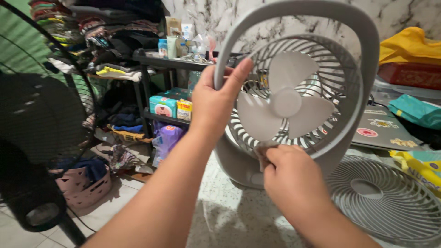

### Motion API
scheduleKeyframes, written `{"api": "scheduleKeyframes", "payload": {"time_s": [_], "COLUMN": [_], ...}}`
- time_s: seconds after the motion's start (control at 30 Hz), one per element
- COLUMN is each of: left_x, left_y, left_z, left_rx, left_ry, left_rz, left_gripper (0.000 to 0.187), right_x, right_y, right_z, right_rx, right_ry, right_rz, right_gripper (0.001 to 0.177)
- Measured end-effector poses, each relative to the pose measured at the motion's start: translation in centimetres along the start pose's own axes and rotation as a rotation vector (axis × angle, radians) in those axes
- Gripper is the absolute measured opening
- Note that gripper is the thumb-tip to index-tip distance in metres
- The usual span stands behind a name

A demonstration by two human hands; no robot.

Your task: The person removes the front grille of a small portable fan, wipes the grille and fan blades with a white cloth, and continues to handle the fan components. The video ends before reassembly is shown.

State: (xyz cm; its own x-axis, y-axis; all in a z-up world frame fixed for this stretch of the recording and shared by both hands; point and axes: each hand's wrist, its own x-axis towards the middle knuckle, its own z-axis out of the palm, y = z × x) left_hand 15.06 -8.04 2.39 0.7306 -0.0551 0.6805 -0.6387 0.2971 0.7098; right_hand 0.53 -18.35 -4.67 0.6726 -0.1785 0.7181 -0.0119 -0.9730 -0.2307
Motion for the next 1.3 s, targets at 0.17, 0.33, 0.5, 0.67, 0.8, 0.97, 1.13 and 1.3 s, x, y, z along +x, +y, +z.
{"api": "scheduleKeyframes", "payload": {"time_s": [0.17,0.33,0.5,0.67,0.8,0.97,1.13,1.3], "left_x": [-0.1,-0.1,0.0,0.5,0.4,1.0,1.0,0.8], "left_y": [-0.1,0.1,-0.5,-1.2,-2.0,-2.6,-2.8,-2.6], "left_z": [0.0,-0.1,-0.5,-0.4,-0.5,-0.6,-0.5,-0.6], "left_rx": [0.008,-0.065,-0.002,-0.088,-0.194,-0.143,-0.201,-0.198], "left_ry": [0.002,-0.008,-0.028,-0.027,-0.087,-0.078,-0.104,-0.083], "left_rz": [-0.043,-0.03,-0.002,0.02,0.046,0.028,0.01,0.038], "left_gripper": [0.049,0.048,0.047,0.045,0.04,0.04,0.038,0.034], "right_x": [1.6,2.1,1.4,0.8,-0.2,0.7,2.9,6.4], "right_y": [-1.9,-2.6,-1.0,1.2,1.5,-1.0,-3.5,-3.8], "right_z": [0.2,0.5,0.4,-0.8,-0.9,-1.2,-1.3,-0.2], "right_rx": [0.203,0.345,0.269,0.166,0.218,0.199,0.414,0.744], "right_ry": [-0.058,-0.062,-0.05,-0.09,-0.042,-0.028,-0.163,-0.094], "right_rz": [0.208,0.268,0.078,0.043,-0.007,0.095,0.488,0.367], "right_gripper": [0.02,0.031,0.02,0.02,0.023,0.02,0.023,0.021]}}
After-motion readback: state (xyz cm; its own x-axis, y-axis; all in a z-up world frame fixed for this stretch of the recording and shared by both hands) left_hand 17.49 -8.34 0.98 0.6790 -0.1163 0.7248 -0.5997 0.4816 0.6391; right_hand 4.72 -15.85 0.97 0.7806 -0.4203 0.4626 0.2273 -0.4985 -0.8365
